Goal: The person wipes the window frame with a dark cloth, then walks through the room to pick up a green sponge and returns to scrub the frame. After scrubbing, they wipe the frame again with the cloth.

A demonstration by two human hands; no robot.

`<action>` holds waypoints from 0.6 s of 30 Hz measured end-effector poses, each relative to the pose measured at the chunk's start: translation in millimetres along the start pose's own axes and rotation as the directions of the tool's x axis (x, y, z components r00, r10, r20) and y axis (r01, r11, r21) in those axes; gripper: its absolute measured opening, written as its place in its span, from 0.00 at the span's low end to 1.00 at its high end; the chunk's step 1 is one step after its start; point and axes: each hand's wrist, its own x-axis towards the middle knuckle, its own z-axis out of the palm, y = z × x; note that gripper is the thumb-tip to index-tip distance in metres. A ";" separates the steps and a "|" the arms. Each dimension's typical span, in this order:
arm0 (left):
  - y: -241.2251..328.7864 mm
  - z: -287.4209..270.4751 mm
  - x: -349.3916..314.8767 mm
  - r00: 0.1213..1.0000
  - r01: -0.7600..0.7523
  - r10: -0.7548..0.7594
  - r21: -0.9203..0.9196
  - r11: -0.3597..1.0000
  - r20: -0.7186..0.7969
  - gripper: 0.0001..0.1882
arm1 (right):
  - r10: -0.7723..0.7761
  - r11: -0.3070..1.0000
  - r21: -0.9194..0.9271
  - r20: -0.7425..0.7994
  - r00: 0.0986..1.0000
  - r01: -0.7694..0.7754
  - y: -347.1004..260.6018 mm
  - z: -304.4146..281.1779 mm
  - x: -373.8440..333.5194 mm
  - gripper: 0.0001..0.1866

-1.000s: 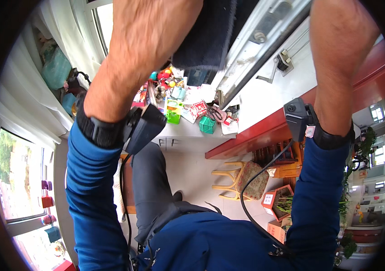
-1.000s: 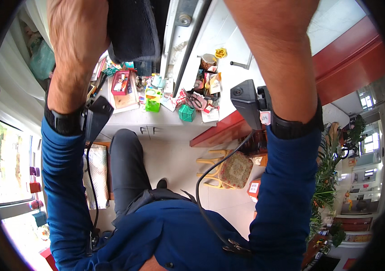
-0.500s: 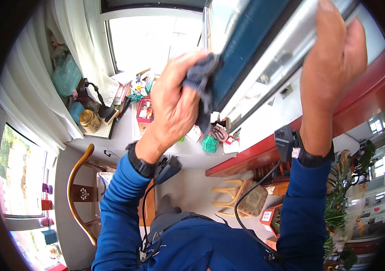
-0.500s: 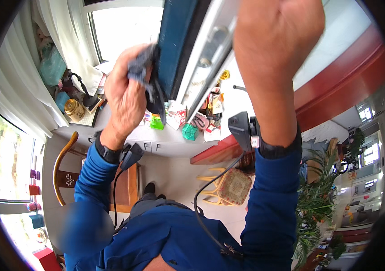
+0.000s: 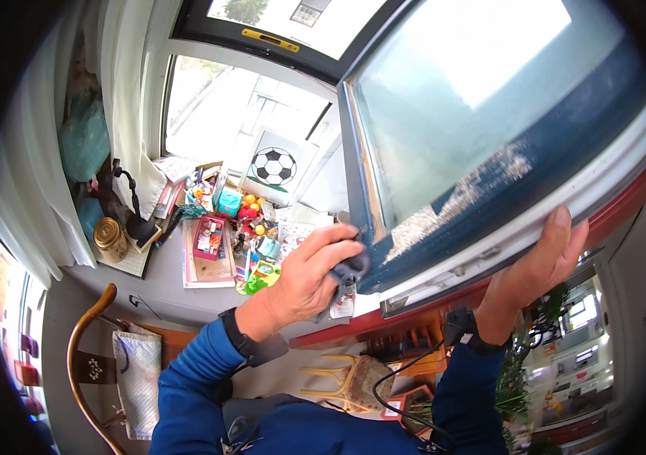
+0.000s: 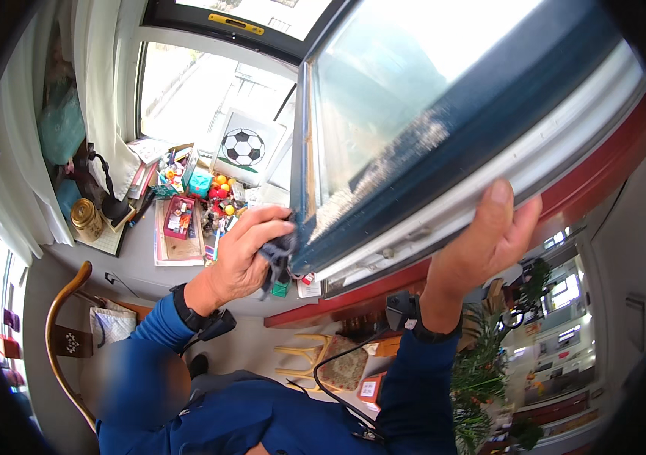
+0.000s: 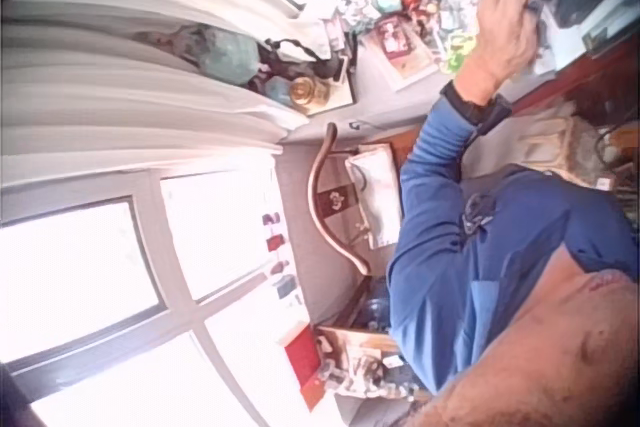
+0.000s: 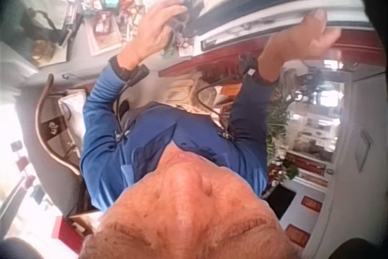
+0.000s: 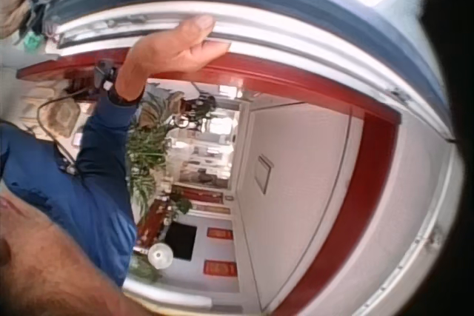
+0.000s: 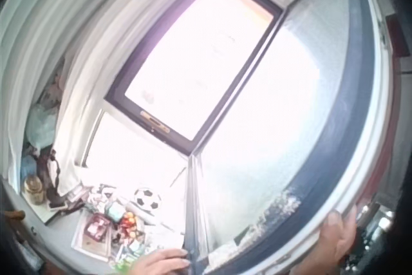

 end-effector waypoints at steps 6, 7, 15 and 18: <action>-8.3 11.1 53.9 0.986 -0.162 0.160 -0.034 0.986 -0.056 0.17 | 0.011 0.998 -0.067 -0.021 1.000 -0.013 -1.6 5.2 -2.6 0.27; -8.4 11.3 56.2 0.977 -0.212 0.212 -0.010 0.977 -0.033 0.17 | 0.058 0.997 -0.048 -0.071 0.996 -0.061 -1.6 4.6 -3.4 0.29; 3.4 4.0 65.9 0.967 -0.235 0.232 -0.016 0.972 -0.109 0.15 | -0.015 0.999 -0.048 -0.103 0.995 0.010 -0.1 10.6 -6.9 0.29; 6.0 7.5 76.5 0.959 -0.284 0.284 -0.055 0.957 -0.021 0.19 | 0.000 0.999 -0.038 -0.090 0.996 -0.003 -1.0 10.5 -7.5 0.28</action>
